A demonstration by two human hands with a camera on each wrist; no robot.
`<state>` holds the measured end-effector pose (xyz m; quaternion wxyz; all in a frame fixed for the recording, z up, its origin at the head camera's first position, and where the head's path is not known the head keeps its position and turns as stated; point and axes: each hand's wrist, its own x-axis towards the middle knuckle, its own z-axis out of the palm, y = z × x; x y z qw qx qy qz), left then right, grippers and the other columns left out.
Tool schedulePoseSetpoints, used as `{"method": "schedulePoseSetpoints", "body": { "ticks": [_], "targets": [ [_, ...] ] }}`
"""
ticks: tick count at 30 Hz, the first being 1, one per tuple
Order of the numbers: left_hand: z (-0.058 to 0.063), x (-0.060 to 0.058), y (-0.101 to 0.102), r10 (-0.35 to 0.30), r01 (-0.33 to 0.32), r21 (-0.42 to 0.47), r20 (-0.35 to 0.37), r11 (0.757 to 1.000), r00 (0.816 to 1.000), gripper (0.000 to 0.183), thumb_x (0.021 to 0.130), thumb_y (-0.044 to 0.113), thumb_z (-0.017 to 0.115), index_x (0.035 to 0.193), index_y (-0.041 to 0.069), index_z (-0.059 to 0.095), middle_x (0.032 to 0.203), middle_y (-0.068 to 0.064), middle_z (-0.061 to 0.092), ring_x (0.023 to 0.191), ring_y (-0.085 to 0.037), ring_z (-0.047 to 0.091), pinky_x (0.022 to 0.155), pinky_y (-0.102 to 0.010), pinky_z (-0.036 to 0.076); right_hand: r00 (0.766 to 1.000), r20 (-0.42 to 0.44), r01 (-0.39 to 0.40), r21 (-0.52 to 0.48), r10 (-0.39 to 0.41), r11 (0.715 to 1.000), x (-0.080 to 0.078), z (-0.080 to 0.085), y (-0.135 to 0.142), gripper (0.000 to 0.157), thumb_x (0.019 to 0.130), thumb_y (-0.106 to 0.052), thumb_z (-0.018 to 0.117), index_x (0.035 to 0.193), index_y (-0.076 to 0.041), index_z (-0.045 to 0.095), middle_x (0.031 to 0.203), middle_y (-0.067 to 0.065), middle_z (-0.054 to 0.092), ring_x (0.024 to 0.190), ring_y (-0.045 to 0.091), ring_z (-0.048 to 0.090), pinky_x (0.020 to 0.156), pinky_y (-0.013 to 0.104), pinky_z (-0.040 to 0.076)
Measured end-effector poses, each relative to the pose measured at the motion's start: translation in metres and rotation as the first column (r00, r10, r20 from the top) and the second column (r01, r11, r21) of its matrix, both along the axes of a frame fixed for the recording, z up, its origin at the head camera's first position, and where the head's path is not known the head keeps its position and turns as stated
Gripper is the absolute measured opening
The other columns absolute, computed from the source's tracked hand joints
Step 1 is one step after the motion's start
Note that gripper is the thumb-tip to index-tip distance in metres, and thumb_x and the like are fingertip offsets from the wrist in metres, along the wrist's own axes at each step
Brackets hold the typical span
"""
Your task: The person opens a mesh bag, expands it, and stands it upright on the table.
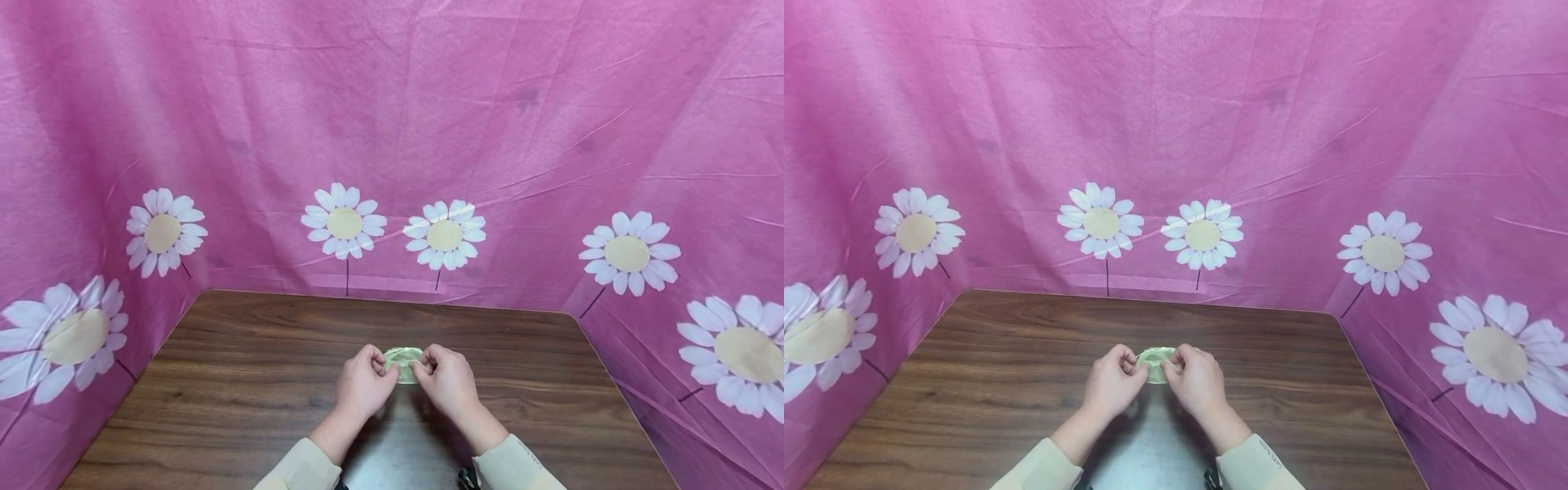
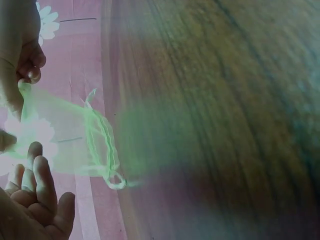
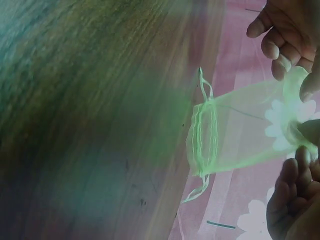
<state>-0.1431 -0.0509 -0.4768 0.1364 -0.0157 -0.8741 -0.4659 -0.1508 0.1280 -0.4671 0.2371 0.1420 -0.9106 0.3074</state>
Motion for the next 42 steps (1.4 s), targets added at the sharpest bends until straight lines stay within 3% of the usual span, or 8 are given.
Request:
{"method": "schedulePoseSetpoints", "body": {
  "ticks": [5, 8, 14, 21, 24, 31, 38, 42],
  "targets": [
    [0.0, -0.001, 0.0, 0.013, -0.013, -0.024, 0.002, 1.0, 1.0, 0.017, 0.084, 0.016, 0.077, 0.078, 0.02, 0.062, 0.065, 0.014, 0.059, 0.056, -0.004, 0.053, 0.053, -0.029, 0.042, 0.99, 0.138, -0.028, 0.019, 0.025, 0.999, 0.004, 0.003, 0.0, 0.016, 0.079, -0.015, 0.084, 0.087, -0.014, 0.071, 0.07, -0.014, 0.056, 0.062, 0.002, 0.051, 0.056, 0.027, 0.044],
    [0.001, 0.0, -0.001, 0.013, -0.013, -0.033, -0.003, 0.999, 1.0, 0.019, 0.083, 0.014, 0.078, 0.077, 0.02, 0.062, 0.065, 0.013, 0.061, 0.057, -0.006, 0.055, 0.053, -0.03, 0.043, 0.986, 0.158, -0.052, 0.041, 0.045, 0.998, 0.004, 0.002, 0.0, 0.012, 0.078, -0.008, 0.078, 0.09, -0.01, 0.074, 0.07, -0.013, 0.057, 0.062, 0.002, 0.051, 0.056, 0.026, 0.045],
    [0.002, 0.001, -0.001, 0.019, -0.021, -0.079, -0.03, 0.997, 0.999, 0.027, 0.084, 0.015, 0.082, 0.074, 0.021, 0.058, 0.066, 0.011, 0.065, 0.058, -0.009, 0.059, 0.053, -0.033, 0.044, 0.997, 0.066, -0.052, 0.034, 0.049, 0.998, 0.001, -0.001, 0.0, 0.014, 0.075, 0.002, 0.071, 0.077, -0.011, 0.069, 0.065, -0.01, 0.056, 0.058, 0.005, 0.049, 0.054, 0.025, 0.044],
    [-0.001, 0.001, -0.001, 0.031, -0.051, -0.137, -0.148, 0.989, 0.989, 0.035, 0.083, 0.013, 0.085, 0.072, 0.021, 0.053, 0.059, 0.011, 0.059, 0.053, -0.012, 0.056, 0.049, -0.034, 0.041, 0.998, -0.05, -0.036, 0.057, 0.039, 0.998, 0.003, -0.002, -0.001, 0.019, 0.069, 0.005, 0.07, 0.08, -0.01, 0.067, 0.063, -0.009, 0.055, 0.055, 0.007, 0.048, 0.05, 0.027, 0.043],
    [-0.003, 0.001, -0.001, 0.034, -0.063, -0.124, -0.222, 0.99, 0.975, 0.033, 0.082, 0.012, 0.084, 0.074, 0.02, 0.052, 0.058, 0.013, 0.055, 0.052, -0.009, 0.053, 0.048, -0.032, 0.039, 1.0, -0.026, -0.006, 0.081, 0.009, 0.997, 0.005, 0.002, -0.002, 0.017, 0.072, -0.001, 0.073, 0.085, -0.01, 0.069, 0.062, -0.011, 0.051, 0.053, 0.008, 0.046, 0.047, 0.028, 0.04],
    [-0.008, -0.001, 0.0, -0.043, -0.026, -0.157, -0.421, 0.987, 0.906, 0.028, 0.076, 0.01, 0.079, 0.076, 0.019, 0.052, 0.062, 0.012, 0.053, 0.053, -0.006, 0.049, 0.048, -0.029, 0.038, 0.99, 0.121, 0.054, 0.154, -0.073, 0.987, 0.006, 0.011, -0.002, 0.011, 0.082, -0.011, 0.074, 0.093, -0.011, 0.074, 0.062, -0.009, 0.054, 0.053, 0.016, 0.052, 0.045, 0.037, 0.042],
    [-0.01, 0.001, 0.001, -0.022, -0.026, -0.114, -0.399, 0.993, 0.917, 0.023, 0.075, 0.009, 0.074, 0.084, 0.017, 0.055, 0.062, 0.015, 0.05, 0.052, -0.005, 0.046, 0.047, -0.029, 0.037, 0.994, -0.106, 0.03, 0.163, -0.013, 0.986, 0.008, 0.005, -0.002, 0.017, 0.073, -0.002, 0.076, 0.086, -0.013, 0.072, 0.06, -0.01, 0.055, 0.05, 0.016, 0.053, 0.043, 0.035, 0.041],
    [-0.012, 0.0, 0.001, -0.014, -0.039, -0.098, -0.488, 0.994, 0.873, 0.025, 0.07, -0.001, 0.067, 0.087, 0.013, 0.056, 0.059, 0.014, 0.041, 0.05, -0.003, 0.037, 0.045, -0.026, 0.033, 0.963, -0.264, 0.001, 0.175, 0.046, 0.985, 0.009, 0.0, -0.002, 0.027, 0.066, 0.0, 0.077, 0.089, -0.015, 0.074, 0.057, -0.012, 0.051, 0.048, 0.011, 0.049, 0.041, 0.032, 0.037]
  ]
}}
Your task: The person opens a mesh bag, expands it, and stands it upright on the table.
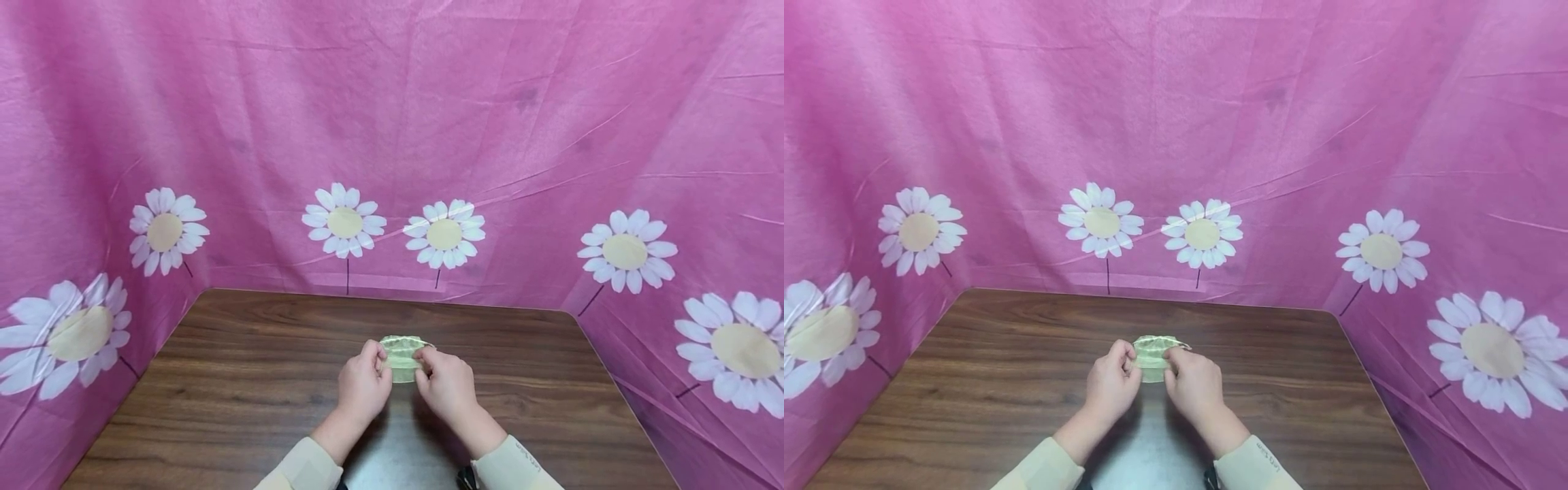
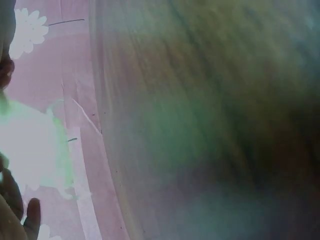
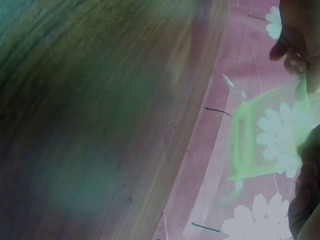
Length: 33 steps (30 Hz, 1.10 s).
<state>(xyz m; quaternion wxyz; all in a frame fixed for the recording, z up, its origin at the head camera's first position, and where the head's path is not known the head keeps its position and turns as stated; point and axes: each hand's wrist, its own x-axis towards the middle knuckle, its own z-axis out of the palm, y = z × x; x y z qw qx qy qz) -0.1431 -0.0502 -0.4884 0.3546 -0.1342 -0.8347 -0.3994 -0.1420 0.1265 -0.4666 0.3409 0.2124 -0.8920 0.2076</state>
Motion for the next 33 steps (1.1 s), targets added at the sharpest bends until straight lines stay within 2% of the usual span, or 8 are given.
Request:
{"method": "schedulePoseSetpoints", "body": {
  "ticks": [5, 8, 11, 17, 27, 30, 33],
  "targets": [
    [-0.002, -0.001, -0.001, 0.014, -0.01, 0.044, -0.094, 0.999, 0.995, 0.022, 0.074, -0.001, 0.067, 0.09, 0.01, 0.056, 0.058, 0.013, 0.046, 0.05, -0.001, 0.038, 0.045, -0.023, 0.033, 0.986, -0.162, -0.044, -0.007, 0.043, 0.999, -0.001, -0.002, 0.0, 0.031, 0.068, -0.003, 0.078, 0.097, -0.011, 0.074, 0.06, -0.009, 0.053, 0.049, 0.011, 0.049, 0.041, 0.034, 0.039],
    [-0.003, -0.003, -0.001, 0.041, -0.033, 0.065, -0.133, 0.997, 0.99, 0.019, 0.079, 0.004, 0.071, 0.087, 0.011, 0.055, 0.059, 0.011, 0.05, 0.05, -0.004, 0.042, 0.046, -0.025, 0.034, 0.976, -0.21, -0.058, -0.025, 0.051, 0.998, -0.001, -0.001, 0.001, 0.028, 0.072, -0.004, 0.076, 0.099, -0.009, 0.073, 0.062, -0.007, 0.054, 0.051, 0.01, 0.049, 0.042, 0.034, 0.041],
    [-0.003, -0.004, -0.002, 0.045, -0.035, 0.059, -0.182, 0.998, 0.982, 0.02, 0.082, 0.005, 0.072, 0.083, 0.011, 0.053, 0.059, 0.009, 0.05, 0.051, -0.01, 0.043, 0.05, -0.029, 0.036, 0.972, -0.231, -0.056, -0.043, 0.044, 0.998, -0.002, -0.001, 0.001, 0.029, 0.072, -0.005, 0.074, 0.1, -0.005, 0.071, 0.063, -0.006, 0.054, 0.052, 0.009, 0.048, 0.042, 0.033, 0.04],
    [-0.002, -0.008, -0.003, -0.021, 0.034, 0.038, -0.293, 0.999, 0.956, 0.02, 0.082, 0.004, 0.068, 0.078, 0.011, 0.05, 0.06, 0.007, 0.05, 0.051, -0.01, 0.046, 0.061, -0.033, 0.041, 0.97, -0.24, -0.044, -0.061, 0.029, 0.997, -0.003, 0.001, 0.0, 0.03, 0.073, -0.008, 0.069, 0.103, -0.002, 0.068, 0.063, -0.005, 0.055, 0.05, 0.01, 0.048, 0.04, 0.035, 0.04],
    [0.001, -0.01, -0.003, -0.069, 0.095, 0.054, -0.363, 0.994, 0.929, 0.023, 0.075, 0.0, 0.064, 0.071, 0.016, 0.048, 0.058, 0.008, 0.046, 0.051, -0.007, 0.042, 0.058, -0.031, 0.039, 0.94, -0.33, -0.111, -0.065, 0.083, 0.992, -0.005, 0.001, 0.0, 0.027, 0.076, -0.005, 0.067, 0.103, -0.004, 0.071, 0.069, 0.0, 0.066, 0.054, 0.015, 0.055, 0.044, 0.037, 0.045],
    [0.001, -0.01, -0.004, -0.088, 0.113, 0.044, -0.372, 0.993, 0.924, 0.025, 0.074, 0.0, 0.062, 0.069, 0.017, 0.045, 0.057, 0.008, 0.042, 0.051, -0.008, 0.04, 0.058, -0.03, 0.038, 0.934, -0.347, -0.115, -0.073, 0.083, 0.991, -0.006, 0.0, 0.0, 0.029, 0.074, -0.004, 0.069, 0.103, -0.004, 0.071, 0.066, -0.001, 0.063, 0.052, 0.015, 0.052, 0.042, 0.037, 0.043],
    [0.002, -0.011, -0.004, -0.107, 0.125, 0.021, -0.391, 0.992, 0.914, 0.027, 0.075, -0.001, 0.062, 0.067, 0.017, 0.042, 0.057, 0.007, 0.04, 0.05, -0.01, 0.039, 0.059, -0.03, 0.038, 0.939, -0.332, -0.115, -0.068, 0.086, 0.991, -0.006, 0.0, 0.001, 0.031, 0.073, -0.006, 0.069, 0.104, -0.004, 0.07, 0.063, -0.004, 0.057, 0.05, 0.011, 0.047, 0.041, 0.033, 0.04]
  ]
}}
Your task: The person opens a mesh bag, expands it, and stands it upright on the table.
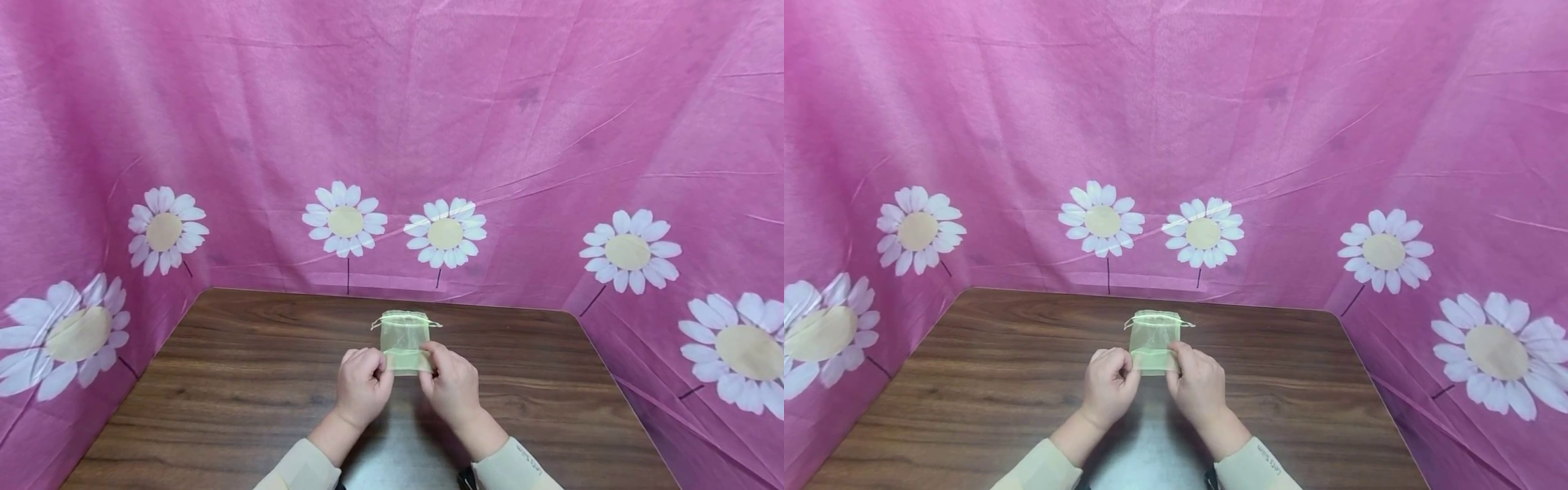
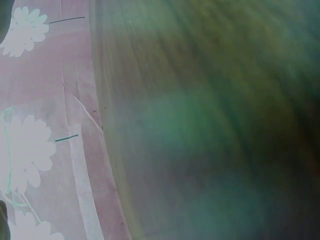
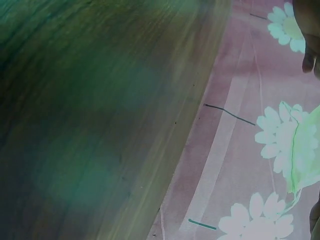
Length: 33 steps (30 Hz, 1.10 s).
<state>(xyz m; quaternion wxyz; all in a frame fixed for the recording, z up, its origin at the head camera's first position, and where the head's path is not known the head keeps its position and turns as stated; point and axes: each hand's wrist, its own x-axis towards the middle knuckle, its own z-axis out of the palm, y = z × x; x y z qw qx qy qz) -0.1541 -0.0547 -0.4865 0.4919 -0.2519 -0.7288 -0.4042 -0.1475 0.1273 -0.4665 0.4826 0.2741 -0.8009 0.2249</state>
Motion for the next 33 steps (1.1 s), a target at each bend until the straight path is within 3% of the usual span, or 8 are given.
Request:
{"method": "schedulePoseSetpoints", "body": {
  "ticks": [4, 7, 13, 16, 20, 23, 28, 33],
  "targets": [
    [0.001, 0.0, -0.002, -0.019, 0.018, -0.042, -0.025, 0.999, 1.0, 0.029, 0.076, -0.002, 0.06, 0.067, 0.017, 0.039, 0.058, 0.007, 0.038, 0.05, -0.011, 0.038, 0.061, -0.031, 0.04, 0.984, 0.138, -0.117, 0.015, 0.114, 0.993, 0.001, 0.006, 0.01, 0.039, 0.087, -0.027, 0.074, 0.115, -0.002, 0.066, 0.064, -0.01, 0.05, 0.053, 0.0, 0.042, 0.044, 0.022, 0.037],
    [0.002, 0.0, -0.004, -0.037, 0.034, -0.097, -0.027, 0.995, 0.999, 0.028, 0.075, 0.0, 0.058, 0.067, 0.017, 0.038, 0.059, 0.007, 0.036, 0.051, -0.012, 0.038, 0.06, -0.032, 0.04, 0.937, 0.258, -0.226, -0.061, 0.234, 0.972, -0.004, 0.019, 0.022, 0.053, 0.092, -0.045, 0.075, 0.121, -0.001, 0.063, 0.066, -0.012, 0.048, 0.057, -0.003, 0.039, 0.049, 0.018, 0.036],
    [0.005, 0.001, -0.006, -0.095, 0.088, -0.182, -0.034, 0.979, 0.995, 0.028, 0.077, 0.002, 0.059, 0.068, 0.018, 0.038, 0.06, 0.008, 0.037, 0.052, -0.012, 0.04, 0.059, -0.03, 0.039, 0.85, 0.482, -0.124, -0.211, 0.213, 0.97, -0.023, 0.047, 0.033, 0.023, 0.095, -0.017, 0.076, 0.113, -0.003, 0.069, 0.079, -0.003, 0.056, 0.066, 0.008, 0.051, 0.06, 0.026, 0.047],
    [0.006, 0.002, -0.005, -0.136, 0.123, -0.206, -0.049, 0.971, 0.989, 0.028, 0.079, 0.003, 0.061, 0.068, 0.017, 0.039, 0.061, 0.008, 0.036, 0.053, -0.011, 0.039, 0.058, -0.027, 0.038, 0.736, 0.657, -0.054, -0.183, 0.163, 0.982, -0.03, 0.052, 0.033, 0.02, 0.098, -0.015, 0.075, 0.114, -0.003, 0.072, 0.099, 0.006, 0.065, 0.084, 0.017, 0.062, 0.075, 0.034, 0.054],
    [0.008, 0.003, -0.003, -0.188, 0.166, -0.233, -0.075, 0.958, 0.979, 0.03, 0.083, 0.003, 0.062, 0.069, 0.016, 0.039, 0.062, 0.007, 0.037, 0.054, -0.011, 0.041, 0.057, -0.027, 0.039, 0.528, 0.827, -0.06, -0.191, 0.194, 0.98, -0.037, 0.053, 0.034, 0.022, 0.104, -0.02, 0.068, 0.117, -0.002, 0.071, 0.11, 0.01, 0.069, 0.093, 0.021, 0.066, 0.083, 0.04, 0.055],
    [0.009, 0.003, -0.004, -0.203, 0.178, -0.238, -0.086, 0.955, 0.975, 0.032, 0.088, 0.005, 0.063, 0.068, 0.016, 0.04, 0.062, 0.007, 0.038, 0.054, -0.012, 0.042, 0.057, -0.027, 0.041, 0.438, 0.864, -0.104, -0.227, 0.25, 0.968, -0.037, 0.054, 0.036, 0.016, 0.105, -0.018, 0.067, 0.108, -0.003, 0.07, 0.094, 0.004, 0.068, 0.08, 0.016, 0.062, 0.072, 0.033, 0.053],
    [0.007, 0.004, -0.005, -0.167, 0.16, -0.204, -0.017, 0.966, 0.986, 0.032, 0.089, 0.009, 0.066, 0.07, 0.017, 0.042, 0.062, 0.008, 0.041, 0.054, -0.008, 0.042, 0.056, -0.025, 0.039, 0.433, 0.837, -0.168, -0.29, 0.335, 0.942, -0.037, 0.056, 0.038, 0.012, 0.103, -0.012, 0.067, 0.095, -0.002, 0.067, 0.082, 0.001, 0.062, 0.07, 0.012, 0.056, 0.062, 0.028, 0.048],
    [0.002, 0.009, -0.007, -0.098, 0.13, -0.122, 0.243, 0.984, 0.965, 0.026, 0.081, 0.009, 0.071, 0.078, 0.016, 0.046, 0.065, 0.01, 0.046, 0.058, 0.0, 0.04, 0.055, -0.019, 0.035, 0.446, 0.815, -0.176, -0.325, 0.37, 0.929, -0.038, 0.058, 0.04, 0.012, 0.102, -0.008, 0.066, 0.092, -0.002, 0.066, 0.082, 0.004, 0.066, 0.069, 0.011, 0.06, 0.064, 0.029, 0.052]
  ]
}}
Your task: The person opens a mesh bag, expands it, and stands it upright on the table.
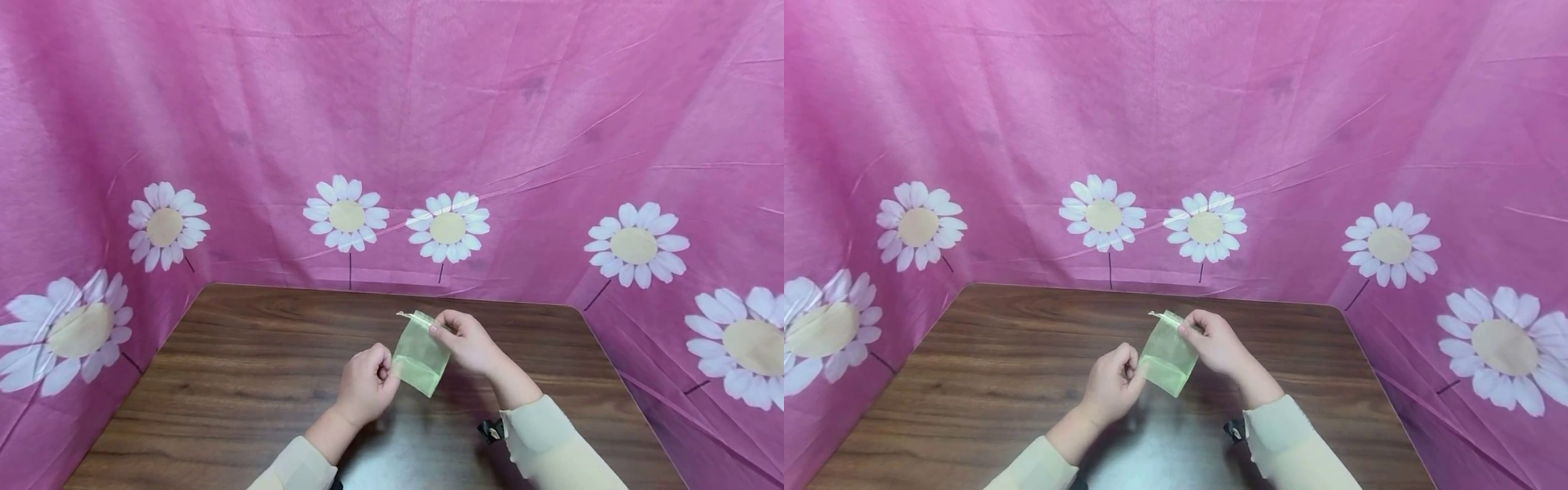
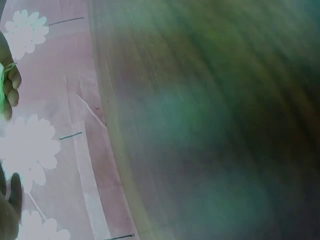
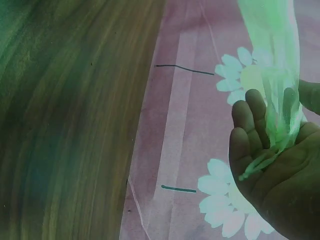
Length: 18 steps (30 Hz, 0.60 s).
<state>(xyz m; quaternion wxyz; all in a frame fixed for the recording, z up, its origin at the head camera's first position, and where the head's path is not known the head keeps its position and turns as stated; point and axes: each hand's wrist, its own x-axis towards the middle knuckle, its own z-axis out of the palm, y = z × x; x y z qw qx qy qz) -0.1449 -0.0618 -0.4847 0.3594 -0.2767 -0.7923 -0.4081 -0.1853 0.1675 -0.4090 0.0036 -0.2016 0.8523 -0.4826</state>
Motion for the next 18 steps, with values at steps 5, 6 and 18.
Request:
{"method": "schedulePoseSetpoints", "body": {
  "ticks": [5, 6, 18],
  "targets": [
    [-0.001, 0.004, -0.004, -0.016, 0.008, 0.028, 0.315, 1.0, 0.949, 0.025, 0.075, 0.006, 0.072, 0.091, 0.015, 0.055, 0.076, 0.011, 0.05, 0.064, 0.001, 0.046, 0.058, -0.02, 0.041, 0.999, -0.023, 0.025, -0.013, -0.026, 1.0, 0.0, 0.003, 0.002, 0.012, 0.102, -0.007, 0.065, 0.092, -0.001, 0.066, 0.082, 0.005, 0.067, 0.068, 0.012, 0.062, 0.064, 0.029, 0.054],
    [0.0, 0.005, -0.005, -0.041, 0.027, 0.043, 0.374, 0.999, 0.926, 0.026, 0.075, 0.005, 0.073, 0.094, 0.015, 0.058, 0.078, 0.011, 0.051, 0.066, 0.0, 0.047, 0.06, -0.021, 0.043, 0.999, -0.029, 0.033, -0.015, -0.033, 0.999, 0.001, 0.004, 0.002, 0.012, 0.103, -0.007, 0.065, 0.092, -0.002, 0.066, 0.082, 0.005, 0.066, 0.068, 0.012, 0.061, 0.063, 0.029, 0.053],
    [0.006, 0.006, 0.008, -0.353, 0.197, 0.299, 0.68, 0.934, 0.642, 0.021, 0.088, 0.018, 0.085, 0.1, 0.002, 0.077, 0.082, 0.0, 0.069, 0.071, -0.003, 0.057, 0.065, -0.024, 0.05, 0.991, -0.117, 0.052, -0.055, -0.058, 0.997, 0.01, 0.008, -0.008, 0.011, 0.103, -0.008, 0.067, 0.092, -0.007, 0.066, 0.087, 0.004, 0.068, 0.074, 0.011, 0.062, 0.066, 0.03, 0.055]
  ]
}}
